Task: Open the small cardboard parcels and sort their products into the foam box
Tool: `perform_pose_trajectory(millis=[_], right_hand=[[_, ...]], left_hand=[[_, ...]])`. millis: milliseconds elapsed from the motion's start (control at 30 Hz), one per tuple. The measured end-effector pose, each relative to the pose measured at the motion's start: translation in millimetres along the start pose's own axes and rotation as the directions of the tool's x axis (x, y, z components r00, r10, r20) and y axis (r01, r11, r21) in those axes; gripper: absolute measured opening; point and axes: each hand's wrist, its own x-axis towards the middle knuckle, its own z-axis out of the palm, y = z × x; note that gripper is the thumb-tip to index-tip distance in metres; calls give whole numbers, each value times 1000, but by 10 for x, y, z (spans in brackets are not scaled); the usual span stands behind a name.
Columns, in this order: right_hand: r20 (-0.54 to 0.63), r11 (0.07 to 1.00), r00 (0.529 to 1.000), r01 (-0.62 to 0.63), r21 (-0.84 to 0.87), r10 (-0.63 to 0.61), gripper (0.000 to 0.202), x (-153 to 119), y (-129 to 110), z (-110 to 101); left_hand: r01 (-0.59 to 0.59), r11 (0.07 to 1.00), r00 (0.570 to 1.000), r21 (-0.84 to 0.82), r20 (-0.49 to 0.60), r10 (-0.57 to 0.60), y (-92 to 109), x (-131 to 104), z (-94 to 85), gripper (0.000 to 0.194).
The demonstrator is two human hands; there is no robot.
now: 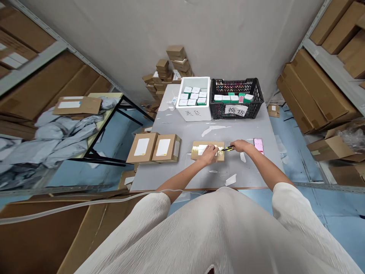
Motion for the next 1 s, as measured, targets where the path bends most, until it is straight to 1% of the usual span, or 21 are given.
perform_pose_trajectory(millis=[100,200,267,333,400,433,533,633,667,733,800,900,933,1000], right_hand=[[74,987,996,-56,148,45,19,-142,44,80],[121,946,991,-89,312,53,29,-324,87,262],[101,922,993,-96,375,62,30,-398,89,383],[37,908,997,-82,410,73,29,-414,52,467],[-25,902,996,-65,427,84,29,-401,-12,504],[-37,899,996,-62,434,87,29,-397,-45,507],[-2,873,997,-71,483,83,33,-448,-92,497],[75,840,992,-126,528,102,35,-566,-30,519],[84,833,989,-146,534,120,36,-599,4,538],[63,820,986,-165,549,157,36,-634,68,584],[8,796,982,-158,584,189,38,-632,101,629],[-50,753,975,-134,644,217,39,-623,83,671],[-66,744,973,-123,656,219,38,-631,64,679],[-104,745,971,-93,661,214,39,-664,15,689]], left_hand=[[-6,1000,1000,1,3,6,-5,-4,3,63],[-17,1000,1000,7,-6,17,-4,-24,21,65],[-22,1000,1000,11,-8,22,1,-37,31,66],[-23,1000,1000,11,-8,23,7,-41,28,69],[-20,1000,1000,7,-9,20,13,-39,10,72],[-17,1000,1000,4,-8,17,16,-38,-4,73],[-8,1000,1000,-2,1,8,26,-41,-47,72],[-6,1000,1000,-8,0,6,37,-43,-70,70],[-6,1000,1000,-10,-5,6,38,-41,-74,71],[-11,1000,1000,-9,-11,11,32,-34,-78,73],[-20,1000,1000,-13,-10,20,21,-27,-83,75],[0,998,999,-61,-32,-2,4,-21,-98,79],[18,996,998,-83,-50,-23,1,-18,-106,77],[59,991,994,-121,-89,-70,-7,-4,-124,63]])
